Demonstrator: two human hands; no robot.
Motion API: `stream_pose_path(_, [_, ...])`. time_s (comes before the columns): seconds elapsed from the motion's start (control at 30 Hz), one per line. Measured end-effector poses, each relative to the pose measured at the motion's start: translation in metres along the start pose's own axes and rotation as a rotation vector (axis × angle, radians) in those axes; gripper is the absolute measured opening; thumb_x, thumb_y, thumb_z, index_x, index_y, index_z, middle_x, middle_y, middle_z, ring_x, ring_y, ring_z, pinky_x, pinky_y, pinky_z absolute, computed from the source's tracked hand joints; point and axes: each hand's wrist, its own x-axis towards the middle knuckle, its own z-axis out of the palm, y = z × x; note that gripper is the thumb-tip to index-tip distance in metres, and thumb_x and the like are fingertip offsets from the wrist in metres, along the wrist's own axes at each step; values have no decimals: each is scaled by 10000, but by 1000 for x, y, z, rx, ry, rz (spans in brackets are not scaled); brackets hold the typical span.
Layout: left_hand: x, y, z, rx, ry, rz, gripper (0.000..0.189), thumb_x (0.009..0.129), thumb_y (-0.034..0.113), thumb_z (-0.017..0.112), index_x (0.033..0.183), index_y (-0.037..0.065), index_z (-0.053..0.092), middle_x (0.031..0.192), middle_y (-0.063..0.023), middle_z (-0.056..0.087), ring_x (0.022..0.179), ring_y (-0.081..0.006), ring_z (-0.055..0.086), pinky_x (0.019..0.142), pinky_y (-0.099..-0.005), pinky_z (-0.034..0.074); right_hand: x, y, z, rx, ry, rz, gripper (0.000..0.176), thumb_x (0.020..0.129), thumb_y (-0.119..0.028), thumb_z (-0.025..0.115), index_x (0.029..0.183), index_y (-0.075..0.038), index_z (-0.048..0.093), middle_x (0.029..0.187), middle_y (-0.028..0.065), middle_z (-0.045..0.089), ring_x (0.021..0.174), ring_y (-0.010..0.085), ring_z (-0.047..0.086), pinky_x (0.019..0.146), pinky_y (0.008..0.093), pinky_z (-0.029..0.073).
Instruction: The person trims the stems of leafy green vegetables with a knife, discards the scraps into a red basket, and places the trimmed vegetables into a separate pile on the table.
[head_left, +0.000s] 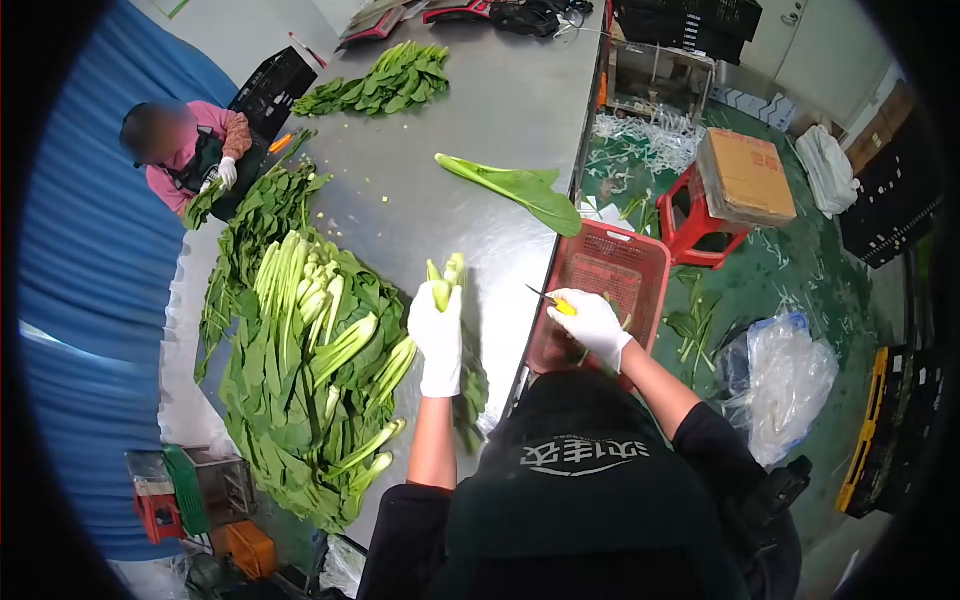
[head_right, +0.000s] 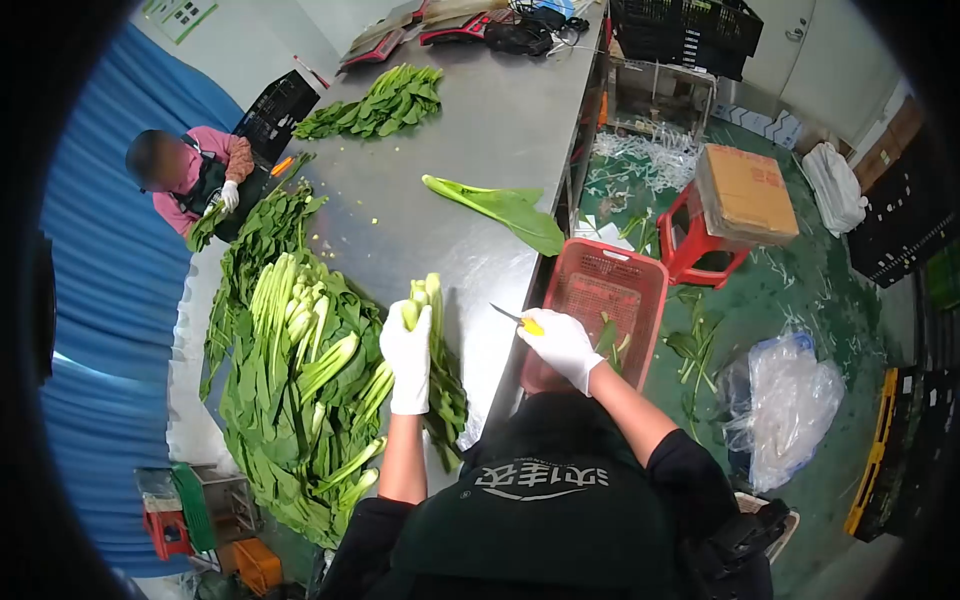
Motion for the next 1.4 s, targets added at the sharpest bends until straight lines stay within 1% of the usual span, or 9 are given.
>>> stream_pose_path(0.27, [-3, 26, -3, -383, -466, -196, 238, 738, 116, 730, 937, 13, 650, 764, -14, 619, 701, -77, 532, 666, -237, 450, -7, -21, -20, -66, 78, -171, 299, 836, -257, 594, 1065, -65, 596, 1005, 135, 635, 901, 329, 616, 787, 384, 485])
stream_pose_path(0.53, [-29, 58, 13, -326, -544, -51, 221, 738, 118, 730, 892, -8, 636, 760, -35, 613, 666, -99, 519, 627, -260, 446, -21, -14, -28, -252, 95, -242, 286, 837, -225, 568, 1089, -91, 575, 998, 136, 610, 849, 322, 616, 753, 401, 481])
stream_pose_path(0.67, [-30, 63, 3, -318, -565, 18, 211, 732, 118, 733, 878, -6, 646, 764, -29, 620, 685, -121, 542, 643, -260, 448, -25, 31, -26, -307, 30, 103, 229, 826, -230, 560, 980, -75, 627, 901, 187, 639, 795, 366, 617, 723, 433, 488])
stream_pose_path(0.87, [32, 38, -89, -1030, -165, -496, 281, 835, 205, 643, 1050, 31, 593, 972, -86, 650, 796, -172, 601, 736, -291, 488, -59, 131, -42, -127, 205, 327, 221, 837, -174, 611, 974, -1, 621, 770, 143, 656, 710, 269, 626, 656, 350, 477])
stream_pose_path(0.93, [52, 12, -95, -1239, 36, -559, 350, 848, 234, 640, 1122, 34, 556, 1000, -94, 644, 848, -184, 605, 772, -324, 501, -54, 128, -37, -91, 177, 396, 291, 808, -225, 635, 1010, -15, 637, 921, 215, 649, 853, 357, 629, 749, 381, 495])
stream_pose_path(1.0, [65, -1, -99, -1308, 68, -562, 404, 861, 283, 629, 1185, 62, 531, 1139, -111, 593, 981, -218, 575, 857, -409, 492, -52, 121, -29, -13, 196, 336, 323, 808, -233, 640, 1039, -9, 629, 938, 212, 650, 869, 347, 632, 762, 378, 491])
stream_pose_path(1.03, [66, -4, -96, -1331, 64, -578, 421, 868, 300, 616, 1205, 67, 521, 1156, -105, 582, 1005, -221, 561, 873, -426, 480, -50, 116, -24, -30, 186, 296, 265, 820, -150, 642, 1020, 22, 617, 838, 148, 654, 766, 215, 619, 730, 303, 479])
stream_pose_path(1.17, [79, -25, -73, -1385, 31, -663, 449, 880, 316, 591, 1236, 53, 511, 1161, -87, 578, 1020, -217, 540, 923, -415, 441, -45, 101, -18, -16, 179, 295, 334, 807, -236, 657, 1052, -12, 625, 937, 211, 647, 884, 352, 626, 782, 373, 487])
stream_pose_path(1.4, [106, -21, -2, -1544, -41, -715, 374, 910, 272, 555, 1162, -2, 522, 1152, -141, 566, 1077, -251, 543, 974, -393, 425, -50, 116, -23, -62, 212, 360, 301, 806, -166, 661, 1049, 6, 619, 921, 200, 647, 857, 297, 639, 779, 327, 485])
